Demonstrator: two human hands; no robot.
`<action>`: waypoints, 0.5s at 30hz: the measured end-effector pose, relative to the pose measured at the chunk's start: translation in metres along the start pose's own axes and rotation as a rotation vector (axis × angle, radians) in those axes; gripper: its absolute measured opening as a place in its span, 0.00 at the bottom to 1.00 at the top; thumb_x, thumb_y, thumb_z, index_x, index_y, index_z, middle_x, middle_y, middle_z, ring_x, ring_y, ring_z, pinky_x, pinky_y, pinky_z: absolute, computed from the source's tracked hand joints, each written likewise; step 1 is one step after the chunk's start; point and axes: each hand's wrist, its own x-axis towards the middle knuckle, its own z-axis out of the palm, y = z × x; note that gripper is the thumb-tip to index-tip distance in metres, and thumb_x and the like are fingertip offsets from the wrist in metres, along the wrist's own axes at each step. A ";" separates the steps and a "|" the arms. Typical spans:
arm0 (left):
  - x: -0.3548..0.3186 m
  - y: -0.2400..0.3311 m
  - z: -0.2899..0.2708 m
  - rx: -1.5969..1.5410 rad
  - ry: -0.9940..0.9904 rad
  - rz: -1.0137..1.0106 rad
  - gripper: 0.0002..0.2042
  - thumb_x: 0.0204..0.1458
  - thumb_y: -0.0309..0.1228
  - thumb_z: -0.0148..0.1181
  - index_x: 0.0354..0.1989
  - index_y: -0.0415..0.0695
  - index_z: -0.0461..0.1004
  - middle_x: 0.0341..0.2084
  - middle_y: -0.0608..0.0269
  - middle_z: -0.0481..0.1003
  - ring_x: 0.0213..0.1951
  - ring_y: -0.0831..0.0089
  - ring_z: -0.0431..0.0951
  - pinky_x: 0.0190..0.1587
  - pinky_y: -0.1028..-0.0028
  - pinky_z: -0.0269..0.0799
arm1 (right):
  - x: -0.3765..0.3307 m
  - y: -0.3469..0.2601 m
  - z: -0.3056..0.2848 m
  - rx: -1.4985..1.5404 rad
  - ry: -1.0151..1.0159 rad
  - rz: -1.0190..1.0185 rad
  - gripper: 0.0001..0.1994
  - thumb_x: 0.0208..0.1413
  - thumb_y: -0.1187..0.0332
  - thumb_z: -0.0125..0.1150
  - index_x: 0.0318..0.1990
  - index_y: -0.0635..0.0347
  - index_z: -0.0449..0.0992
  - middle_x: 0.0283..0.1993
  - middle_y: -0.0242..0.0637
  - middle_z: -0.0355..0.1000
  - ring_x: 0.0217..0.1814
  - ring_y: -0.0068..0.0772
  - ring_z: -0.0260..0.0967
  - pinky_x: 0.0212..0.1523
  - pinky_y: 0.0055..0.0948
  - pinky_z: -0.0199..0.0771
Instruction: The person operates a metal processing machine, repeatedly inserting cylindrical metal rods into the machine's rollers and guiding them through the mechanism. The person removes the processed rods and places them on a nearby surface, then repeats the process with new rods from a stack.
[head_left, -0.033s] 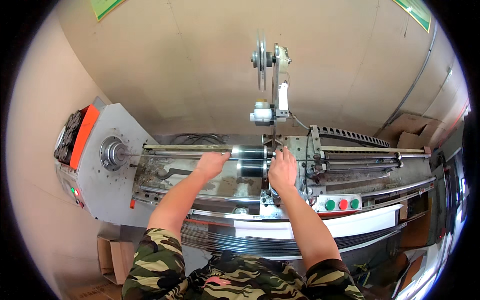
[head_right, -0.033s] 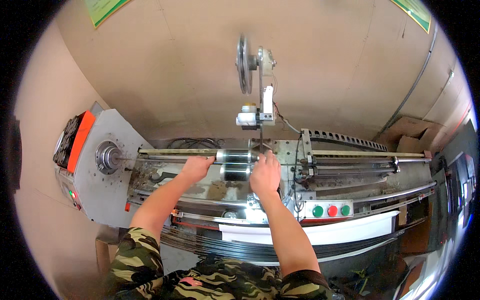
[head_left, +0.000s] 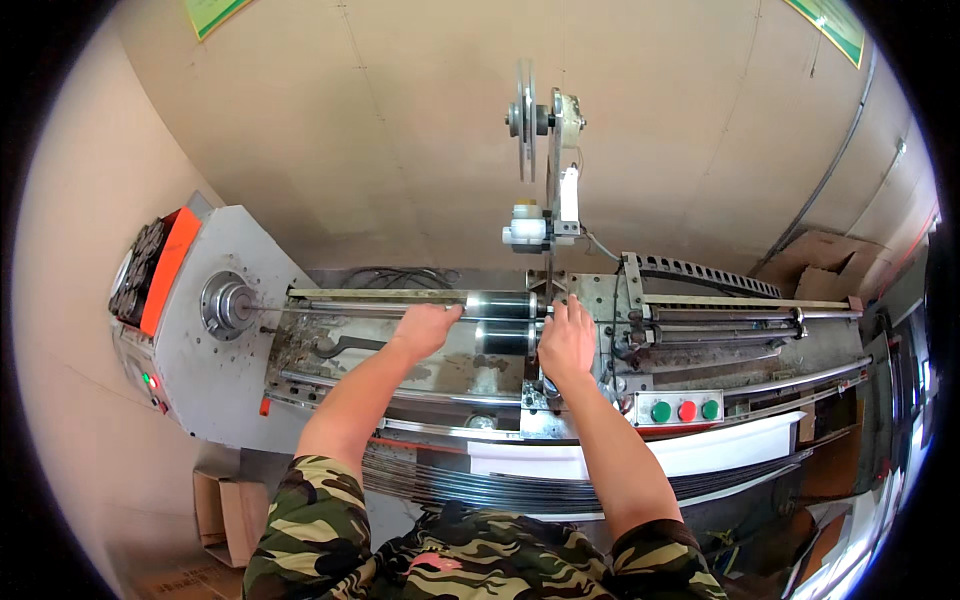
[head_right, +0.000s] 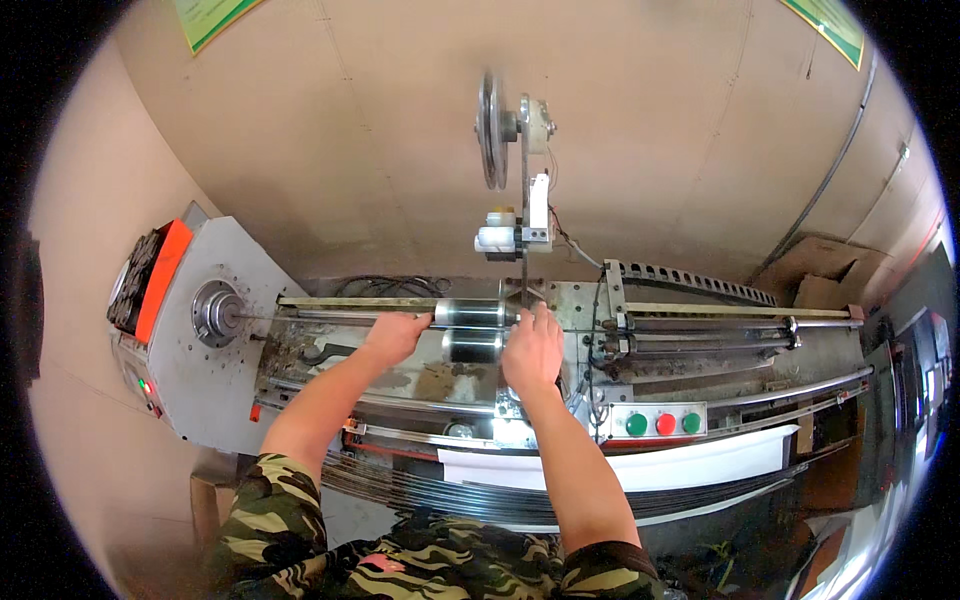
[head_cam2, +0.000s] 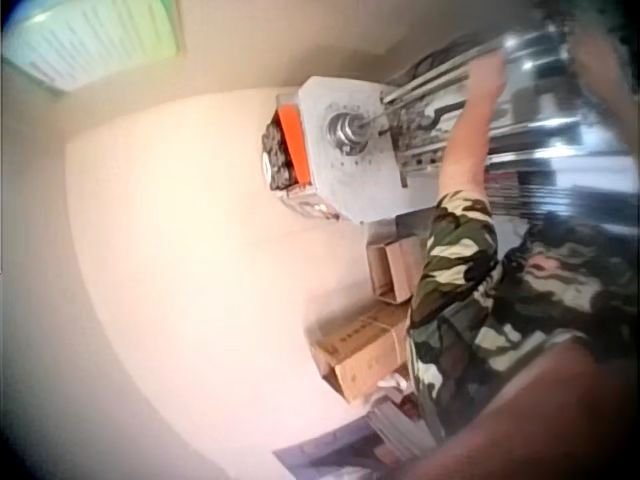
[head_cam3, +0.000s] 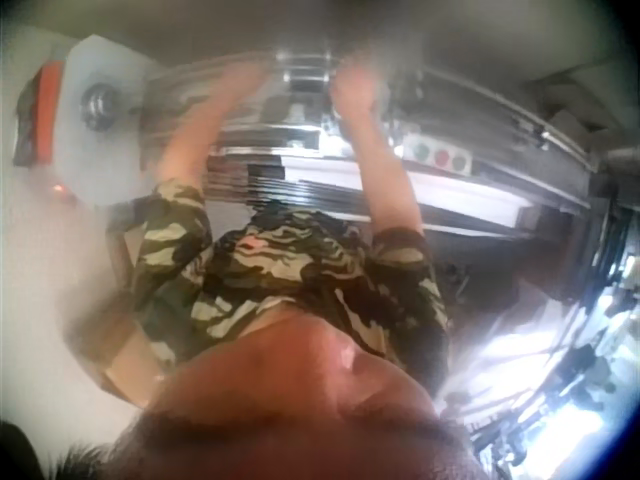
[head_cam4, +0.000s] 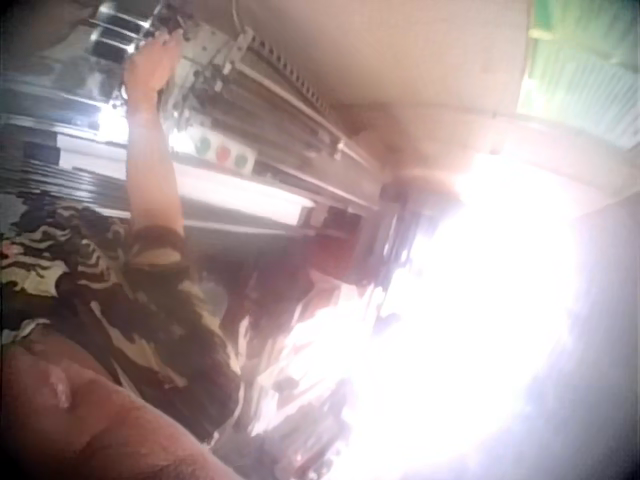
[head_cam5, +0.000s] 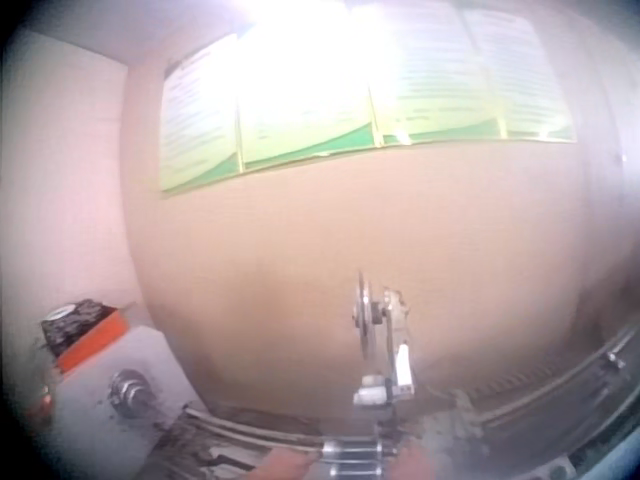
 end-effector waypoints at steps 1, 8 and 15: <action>-0.002 -0.002 0.002 -0.002 0.023 0.009 0.11 0.53 0.25 0.50 0.45 0.46 0.71 0.28 0.52 0.77 0.36 0.50 0.79 0.37 0.54 0.73 | -0.001 -0.004 -0.003 0.008 -0.014 0.017 0.19 0.61 0.66 0.53 0.57 0.65 0.71 0.67 0.54 0.62 0.70 0.52 0.58 0.69 0.46 0.55; -0.006 -0.004 0.007 -0.021 0.049 0.018 0.10 0.54 0.24 0.49 0.43 0.46 0.71 0.29 0.52 0.78 0.37 0.50 0.80 0.37 0.53 0.73 | -0.005 -0.008 -0.004 -0.004 -0.013 0.017 0.19 0.60 0.67 0.54 0.56 0.66 0.72 0.67 0.54 0.62 0.69 0.52 0.58 0.69 0.46 0.56; -0.009 -0.005 0.012 0.015 0.053 0.004 0.10 0.54 0.24 0.49 0.43 0.47 0.71 0.30 0.52 0.79 0.37 0.51 0.80 0.37 0.53 0.73 | -0.006 -0.007 0.003 -0.003 0.004 0.001 0.18 0.60 0.66 0.54 0.56 0.65 0.72 0.67 0.54 0.62 0.69 0.53 0.59 0.68 0.47 0.56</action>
